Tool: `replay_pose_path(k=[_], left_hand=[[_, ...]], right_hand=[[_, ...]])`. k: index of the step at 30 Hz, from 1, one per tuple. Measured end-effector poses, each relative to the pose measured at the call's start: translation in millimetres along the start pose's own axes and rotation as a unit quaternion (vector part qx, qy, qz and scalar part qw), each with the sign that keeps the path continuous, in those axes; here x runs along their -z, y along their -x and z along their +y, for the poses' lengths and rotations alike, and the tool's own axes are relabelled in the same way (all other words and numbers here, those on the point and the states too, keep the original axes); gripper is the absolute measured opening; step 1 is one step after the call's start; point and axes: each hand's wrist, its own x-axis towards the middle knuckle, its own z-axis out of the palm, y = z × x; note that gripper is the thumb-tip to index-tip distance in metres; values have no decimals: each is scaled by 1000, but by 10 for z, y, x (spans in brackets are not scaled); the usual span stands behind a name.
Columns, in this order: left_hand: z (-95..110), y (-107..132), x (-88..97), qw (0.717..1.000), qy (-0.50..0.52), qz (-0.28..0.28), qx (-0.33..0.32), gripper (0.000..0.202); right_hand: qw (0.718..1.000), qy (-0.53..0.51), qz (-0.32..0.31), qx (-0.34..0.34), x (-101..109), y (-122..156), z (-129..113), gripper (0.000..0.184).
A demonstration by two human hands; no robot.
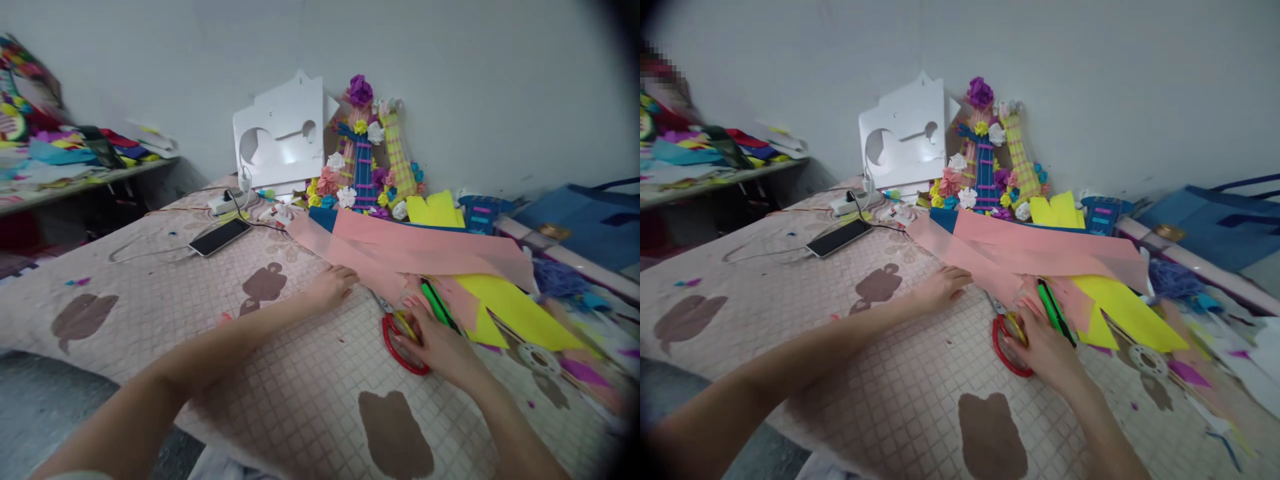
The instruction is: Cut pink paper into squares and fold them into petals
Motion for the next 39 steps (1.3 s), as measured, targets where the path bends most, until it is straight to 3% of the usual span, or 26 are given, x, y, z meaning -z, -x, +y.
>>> replay_pose_path(k=[5, 10, 17, 21, 27, 32, 39], left_hand=[[86, -422, -119, 998, -50, -21, -16, 29], [79, -477, -127, 998, -58, -7, -21, 21], [-81, -120, 88, 997, -23, 66, 43, 16], [-91, 308, 258, 984, 110, 136, -15, 16], [-89, 783, 332, 976, 192, 55, -83, 12], [-81, 774, 286, 983, 165, 31, -79, 14], [35, 777, 379, 988, 87, -29, -127, 18]], right_hand=[[1000, -25, 16, 1, -20, -15, -39, 41], [1000, -21, -6, 11, 16, -22, -61, 30], [1000, 12, -9, -7, 44, 54, -61, 22], [999, 31, 7, -12, 41, 54, -99, 22], [999, 39, 12, -24, 72, 68, -125, 22], [996, 42, 67, 35, 95, 92, -142, 33], [983, -67, 49, 163, 33, 74, -337, 33]])
